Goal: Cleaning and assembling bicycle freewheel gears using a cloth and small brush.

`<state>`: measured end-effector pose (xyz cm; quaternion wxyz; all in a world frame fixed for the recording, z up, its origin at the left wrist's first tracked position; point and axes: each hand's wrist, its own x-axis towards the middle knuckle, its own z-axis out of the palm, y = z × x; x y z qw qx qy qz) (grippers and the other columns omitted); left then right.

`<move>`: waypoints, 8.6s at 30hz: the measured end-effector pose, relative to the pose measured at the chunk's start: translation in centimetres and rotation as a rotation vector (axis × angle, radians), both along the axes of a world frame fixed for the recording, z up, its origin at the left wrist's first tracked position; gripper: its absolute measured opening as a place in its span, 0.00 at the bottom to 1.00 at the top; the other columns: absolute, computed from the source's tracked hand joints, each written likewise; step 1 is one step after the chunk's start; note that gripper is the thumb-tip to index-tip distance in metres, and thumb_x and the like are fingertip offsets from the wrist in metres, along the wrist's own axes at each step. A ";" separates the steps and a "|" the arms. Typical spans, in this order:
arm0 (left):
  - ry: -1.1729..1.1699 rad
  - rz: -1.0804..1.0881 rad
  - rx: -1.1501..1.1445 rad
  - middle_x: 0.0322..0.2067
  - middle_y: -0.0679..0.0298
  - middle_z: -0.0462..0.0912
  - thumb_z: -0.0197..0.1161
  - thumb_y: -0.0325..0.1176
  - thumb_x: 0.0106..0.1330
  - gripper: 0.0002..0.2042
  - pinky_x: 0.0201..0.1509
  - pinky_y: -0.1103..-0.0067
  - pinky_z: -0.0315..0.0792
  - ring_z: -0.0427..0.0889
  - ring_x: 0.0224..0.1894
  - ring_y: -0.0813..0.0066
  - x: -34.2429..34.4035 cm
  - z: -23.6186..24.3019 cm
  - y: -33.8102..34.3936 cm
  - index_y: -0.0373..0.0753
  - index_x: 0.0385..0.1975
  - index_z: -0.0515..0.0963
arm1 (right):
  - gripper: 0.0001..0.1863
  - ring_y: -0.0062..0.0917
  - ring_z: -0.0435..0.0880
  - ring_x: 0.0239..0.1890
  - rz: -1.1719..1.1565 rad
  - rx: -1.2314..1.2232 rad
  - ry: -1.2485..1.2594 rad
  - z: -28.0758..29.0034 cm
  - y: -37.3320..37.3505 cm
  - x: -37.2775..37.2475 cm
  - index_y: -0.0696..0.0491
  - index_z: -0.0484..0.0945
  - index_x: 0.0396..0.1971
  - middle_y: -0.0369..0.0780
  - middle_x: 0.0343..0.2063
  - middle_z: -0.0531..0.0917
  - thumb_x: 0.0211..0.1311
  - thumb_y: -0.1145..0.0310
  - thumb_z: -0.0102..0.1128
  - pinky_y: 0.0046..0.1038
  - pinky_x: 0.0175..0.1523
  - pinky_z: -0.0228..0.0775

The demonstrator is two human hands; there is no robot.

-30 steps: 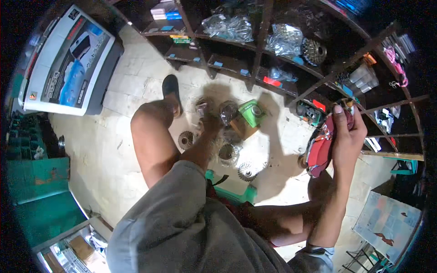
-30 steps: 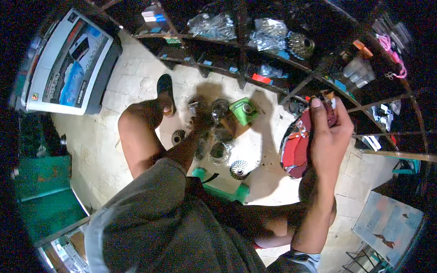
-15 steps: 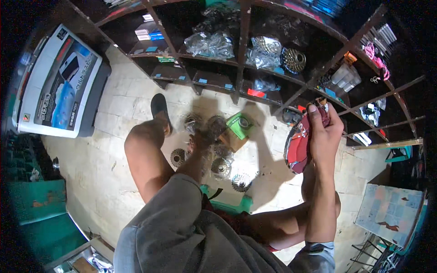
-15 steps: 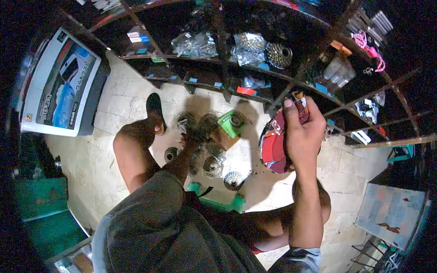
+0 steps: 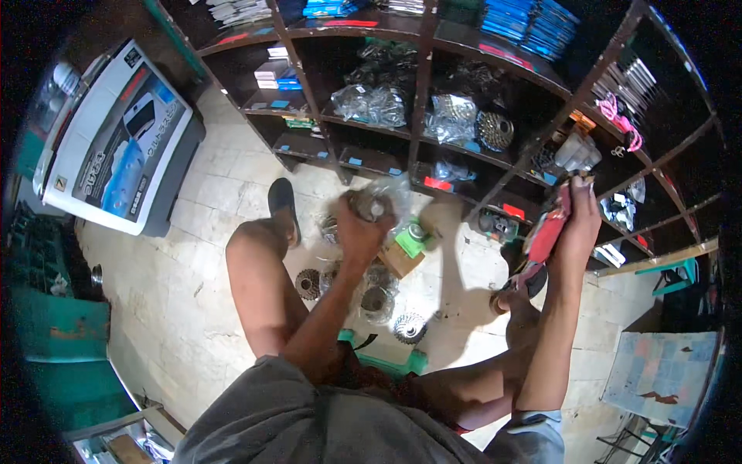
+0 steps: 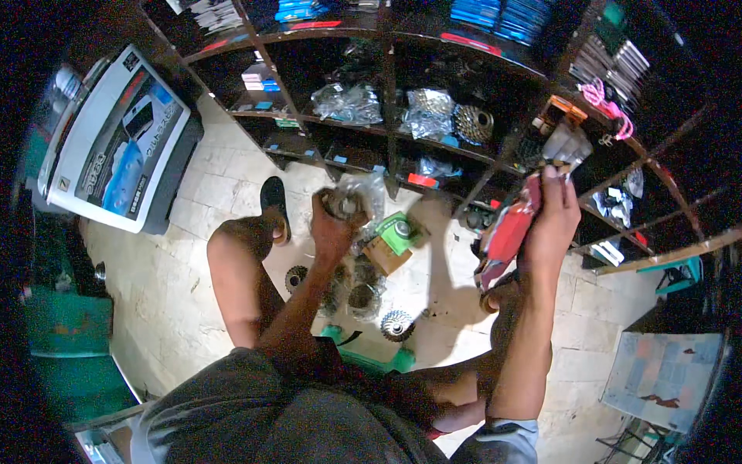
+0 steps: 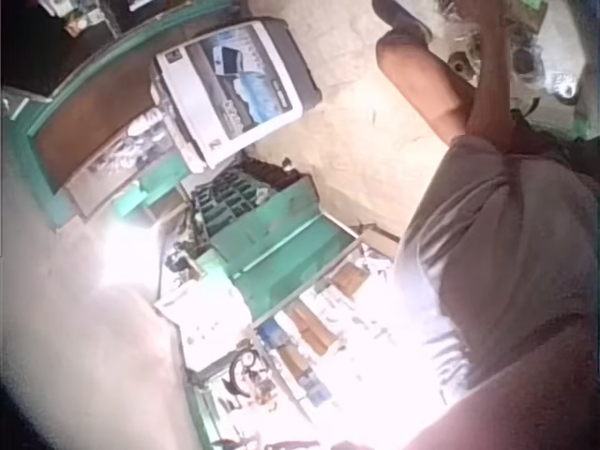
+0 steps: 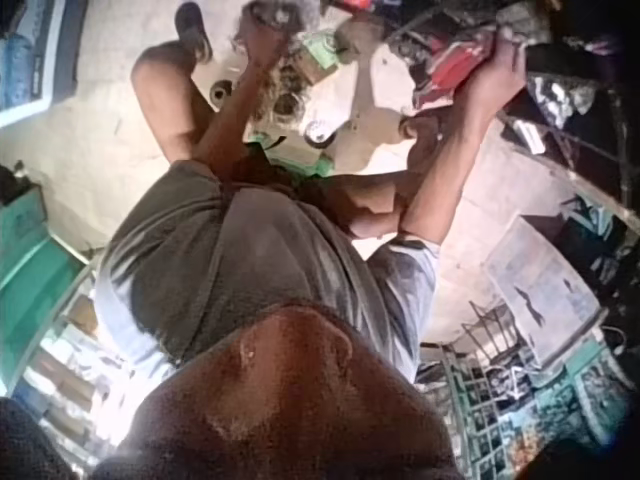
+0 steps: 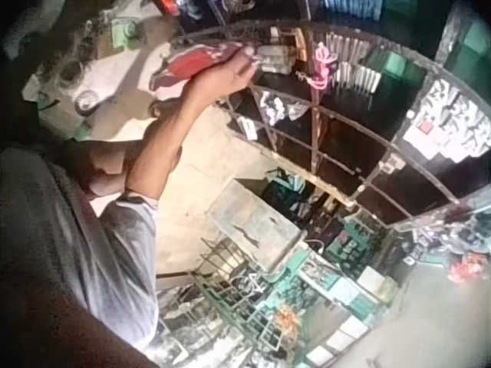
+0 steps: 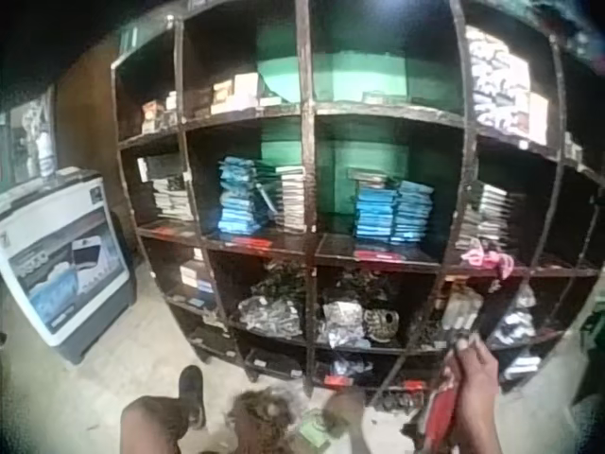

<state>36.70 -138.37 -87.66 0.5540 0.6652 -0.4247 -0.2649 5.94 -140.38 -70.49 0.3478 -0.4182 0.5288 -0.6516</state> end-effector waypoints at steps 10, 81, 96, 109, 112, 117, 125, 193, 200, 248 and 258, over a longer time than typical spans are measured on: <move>-0.443 -0.911 -0.309 0.60 0.51 0.75 0.87 0.35 0.34 0.53 0.69 0.67 0.71 0.77 0.62 0.55 -3.3 15.7 -2.1 0.35 0.67 0.65 | 0.21 0.29 0.80 0.49 -0.121 -0.136 -0.702 -1.5 0.4 -0.1 0.48 0.79 0.48 0.38 0.45 0.83 0.79 0.46 0.49 0.36 0.62 0.69; -0.188 -0.336 -0.182 0.41 0.61 0.88 0.82 0.38 0.50 0.25 0.49 0.74 0.79 0.85 0.42 0.73 2.7 15.8 -3.6 0.35 0.46 0.81 | 0.10 0.14 0.78 0.39 0.183 0.300 0.135 -0.8 2.1 0.7 0.58 0.79 0.49 0.32 0.39 0.83 0.77 0.68 0.55 0.19 0.47 0.68; -0.335 -0.038 0.326 0.42 0.40 0.87 0.77 0.47 0.50 0.26 0.55 0.62 0.79 0.87 0.48 0.46 8.2 15.1 -35.9 0.30 0.41 0.84 | 0.08 0.14 0.74 0.33 0.463 0.356 0.421 -0.4 1.8 3.9 0.58 0.79 0.42 0.33 0.29 0.81 0.73 0.68 0.62 0.24 0.40 0.68; -0.761 -0.050 0.188 0.37 0.41 0.86 0.69 0.42 0.57 0.20 0.51 0.57 0.78 0.86 0.44 0.41 9.6 13.4 -36.3 0.31 0.42 0.81 | 0.10 0.43 0.89 0.41 0.651 0.292 0.786 -1.7 3.7 4.4 0.59 0.78 0.46 0.50 0.35 0.88 0.67 0.75 0.60 0.36 0.47 0.78; -0.888 0.058 -0.045 0.36 0.42 0.86 0.68 0.41 0.58 0.19 0.50 0.56 0.78 0.86 0.43 0.40 9.0 14.4 -31.4 0.32 0.42 0.80 | 0.12 0.46 0.88 0.41 0.640 0.286 0.864 -1.3 4.3 4.5 0.59 0.78 0.48 0.50 0.37 0.87 0.66 0.76 0.60 0.37 0.46 0.78; -0.907 -0.044 -0.314 0.33 0.44 0.86 0.61 0.38 0.63 0.14 0.46 0.52 0.77 0.85 0.37 0.37 7.0 7.4 -18.9 0.34 0.42 0.77 | 0.14 0.41 0.87 0.40 0.609 0.391 0.807 -0.2 5.0 4.5 0.57 0.78 0.52 0.49 0.36 0.86 0.68 0.71 0.60 0.36 0.48 0.76; -0.507 0.210 -0.217 0.32 0.45 0.86 0.62 0.34 0.63 0.15 0.44 0.52 0.76 0.86 0.37 0.39 8.5 -1.9 -17.3 0.35 0.47 0.72 | 0.18 0.54 0.84 0.41 0.409 0.341 0.782 -0.5 3.7 3.7 0.57 0.78 0.50 0.55 0.35 0.84 0.79 0.57 0.51 0.43 0.45 0.73; -0.879 -0.568 0.898 0.57 0.47 0.77 0.76 0.57 0.50 0.41 0.53 0.54 0.80 0.83 0.51 0.47 20.3 -36.7 -7.1 0.40 0.61 0.71 | 0.21 0.54 0.83 0.47 0.311 0.313 0.784 -3.6 1.8 4.5 0.61 0.82 0.48 0.56 0.42 0.84 0.77 0.56 0.54 0.45 0.52 0.73; -0.577 -0.452 0.863 0.54 0.51 0.79 0.68 0.57 0.58 0.34 0.54 0.55 0.80 0.84 0.51 0.51 23.3 -36.5 -5.6 0.42 0.60 0.74 | 0.22 0.53 0.84 0.48 0.300 0.323 0.747 -2.9 1.5 3.9 0.61 0.82 0.50 0.56 0.42 0.85 0.78 0.55 0.53 0.44 0.53 0.73; 1.400 -0.861 0.665 0.51 0.55 0.85 0.49 0.45 0.80 0.21 0.55 0.62 0.83 0.86 0.51 0.60 -5.6 0.9 -1.3 0.36 0.57 0.78 | 0.24 0.27 0.80 0.38 0.251 -0.168 0.463 -1.0 3.1 9.1 0.60 0.78 0.55 0.42 0.39 0.81 0.76 0.54 0.49 0.33 0.42 0.71; 0.079 -1.209 0.212 0.61 0.58 0.78 0.58 0.33 0.74 0.19 0.69 0.71 0.68 0.75 0.63 0.67 -3.8 1.7 0.6 0.36 0.62 0.74 | 0.17 0.32 0.85 0.32 0.372 0.003 0.652 -3.1 4.7 8.4 0.62 0.80 0.49 0.46 0.31 0.84 0.76 0.62 0.55 0.33 0.39 0.75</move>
